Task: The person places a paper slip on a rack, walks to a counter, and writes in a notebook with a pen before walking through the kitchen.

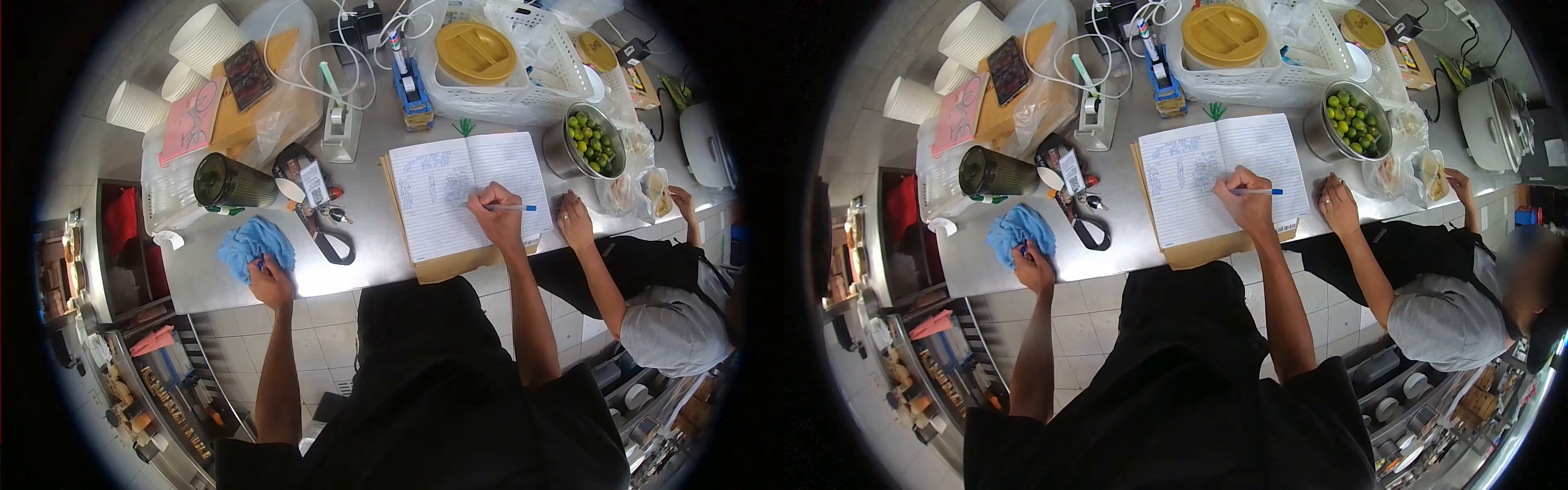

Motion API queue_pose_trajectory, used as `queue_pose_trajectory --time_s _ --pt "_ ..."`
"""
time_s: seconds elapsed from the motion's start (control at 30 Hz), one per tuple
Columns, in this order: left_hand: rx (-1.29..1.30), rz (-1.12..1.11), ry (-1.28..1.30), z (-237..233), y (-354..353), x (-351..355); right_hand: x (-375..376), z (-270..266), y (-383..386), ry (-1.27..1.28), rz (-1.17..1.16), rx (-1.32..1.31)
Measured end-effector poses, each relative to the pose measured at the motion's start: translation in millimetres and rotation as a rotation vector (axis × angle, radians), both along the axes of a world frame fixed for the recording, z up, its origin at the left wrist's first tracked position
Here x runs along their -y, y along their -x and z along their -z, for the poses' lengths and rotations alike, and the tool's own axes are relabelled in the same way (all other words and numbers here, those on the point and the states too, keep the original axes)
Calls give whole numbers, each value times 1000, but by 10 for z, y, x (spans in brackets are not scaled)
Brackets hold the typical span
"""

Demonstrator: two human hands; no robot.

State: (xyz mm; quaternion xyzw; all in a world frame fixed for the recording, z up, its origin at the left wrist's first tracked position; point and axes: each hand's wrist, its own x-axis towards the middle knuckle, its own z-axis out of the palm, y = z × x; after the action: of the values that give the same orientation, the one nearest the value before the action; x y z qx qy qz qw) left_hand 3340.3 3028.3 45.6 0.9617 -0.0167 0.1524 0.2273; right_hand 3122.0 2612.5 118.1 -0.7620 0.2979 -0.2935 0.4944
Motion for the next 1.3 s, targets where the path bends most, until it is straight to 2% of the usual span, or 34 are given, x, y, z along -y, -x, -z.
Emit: queue_pose_trajectory --time_s 0.17,0.23,0.53,0.6,0.73,1.3 --pt "-12 10 8 -39 17 16 -3 -11 5 -15 2 7" --pt "-30 -1 9 -63 15 45 31 53 21 -102 49 65" --pt "-73 -7 37 -71 18 36 17 -13 27 -99 10 4" --pt "29 1 -9 -15 1 15 9 -32 24 -86 8 -9" --pt "15 26 46 28 -12 -18 10 -42 29 -36 -5 -32" --pt "33 9 9 13 -4 1 21 -24 37 -48 5 0"
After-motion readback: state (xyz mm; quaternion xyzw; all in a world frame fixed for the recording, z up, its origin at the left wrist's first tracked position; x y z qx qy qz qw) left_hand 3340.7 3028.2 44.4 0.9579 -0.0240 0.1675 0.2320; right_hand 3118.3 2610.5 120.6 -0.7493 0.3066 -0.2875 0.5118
